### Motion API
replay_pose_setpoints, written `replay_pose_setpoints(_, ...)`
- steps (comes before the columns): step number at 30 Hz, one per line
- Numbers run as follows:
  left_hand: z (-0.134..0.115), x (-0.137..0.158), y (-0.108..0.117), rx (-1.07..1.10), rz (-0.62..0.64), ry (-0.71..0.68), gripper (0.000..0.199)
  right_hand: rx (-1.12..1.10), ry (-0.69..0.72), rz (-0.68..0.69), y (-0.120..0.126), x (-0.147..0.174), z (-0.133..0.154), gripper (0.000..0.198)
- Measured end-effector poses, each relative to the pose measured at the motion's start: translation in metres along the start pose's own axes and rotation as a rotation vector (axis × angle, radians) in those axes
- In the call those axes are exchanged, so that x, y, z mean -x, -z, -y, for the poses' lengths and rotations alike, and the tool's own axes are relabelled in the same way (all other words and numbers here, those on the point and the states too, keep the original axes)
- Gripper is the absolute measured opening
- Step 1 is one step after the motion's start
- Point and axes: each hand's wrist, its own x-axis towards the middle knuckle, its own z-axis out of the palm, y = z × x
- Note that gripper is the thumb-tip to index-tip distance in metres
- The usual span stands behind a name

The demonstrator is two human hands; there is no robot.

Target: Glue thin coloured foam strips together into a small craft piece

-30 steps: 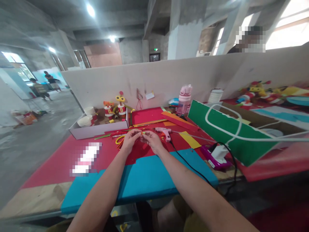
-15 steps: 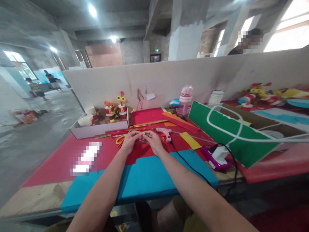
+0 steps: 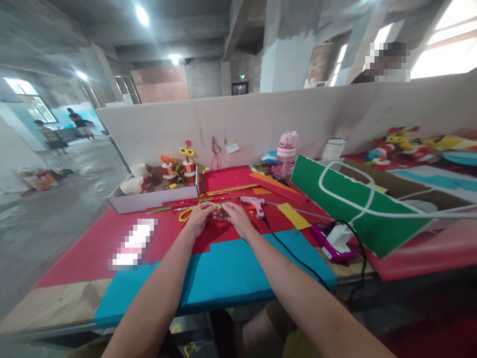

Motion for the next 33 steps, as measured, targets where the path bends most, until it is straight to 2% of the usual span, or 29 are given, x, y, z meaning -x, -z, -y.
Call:
replay_pose_setpoints(10, 0.004, -0.001, 0.001, -0.019, 0.032, -0.055, 0.028, -0.105, 0.032, -0.025, 0.002, -0.003, -0.007, 0.043)
replay_pose_setpoints(18, 0.002, 0.001, 0.0, -0.031, 0.044, -0.106, 0.029, -0.103, -0.017, -0.024, -0.001, 0.003, 0.002, 0.04)
replay_pose_setpoints(27, 0.001, 0.0, 0.002, 0.01, 0.073, -0.096, 0.027, -0.14, -0.106, -0.027, 0.0, 0.003, 0.003, 0.034)
replay_pose_setpoints(33, -0.003, 0.003, 0.0, 0.025, 0.064, -0.086, 0.029, -0.206, -0.091, 0.008, -0.001, 0.003, 0.003, 0.033)
